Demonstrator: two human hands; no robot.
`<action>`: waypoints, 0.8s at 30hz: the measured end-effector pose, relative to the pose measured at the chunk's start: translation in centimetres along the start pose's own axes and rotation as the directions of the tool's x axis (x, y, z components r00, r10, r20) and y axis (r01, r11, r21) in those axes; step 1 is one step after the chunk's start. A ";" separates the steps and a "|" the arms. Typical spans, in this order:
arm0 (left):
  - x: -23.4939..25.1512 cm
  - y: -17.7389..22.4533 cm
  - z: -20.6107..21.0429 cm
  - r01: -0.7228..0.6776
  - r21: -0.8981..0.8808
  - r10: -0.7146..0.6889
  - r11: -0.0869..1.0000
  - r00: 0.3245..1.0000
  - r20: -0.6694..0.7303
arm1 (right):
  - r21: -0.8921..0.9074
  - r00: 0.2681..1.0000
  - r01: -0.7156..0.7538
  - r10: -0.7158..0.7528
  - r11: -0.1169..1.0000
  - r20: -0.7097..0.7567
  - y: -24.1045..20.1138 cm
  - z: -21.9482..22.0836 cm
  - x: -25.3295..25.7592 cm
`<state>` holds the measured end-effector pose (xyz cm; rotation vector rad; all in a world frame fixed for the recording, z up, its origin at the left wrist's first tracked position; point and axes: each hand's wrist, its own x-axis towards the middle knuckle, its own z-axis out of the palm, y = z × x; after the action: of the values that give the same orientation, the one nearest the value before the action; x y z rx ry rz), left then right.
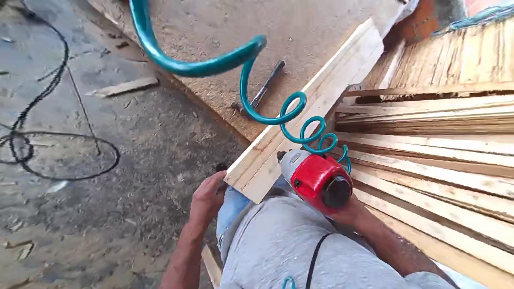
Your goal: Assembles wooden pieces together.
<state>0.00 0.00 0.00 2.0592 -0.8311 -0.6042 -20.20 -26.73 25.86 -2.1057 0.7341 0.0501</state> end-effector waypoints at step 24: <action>15.9 24.7 21.0 0.137 0.363 -0.064 0.922 0.977 -0.205 | -0.313 0.985 0.049 0.007 0.948 0.174 24.8 -34.0 13.5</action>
<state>-11.72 -33.46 6.85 2.4769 -0.7763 -0.3094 -29.60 -69.90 24.45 -2.3768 0.6301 0.3573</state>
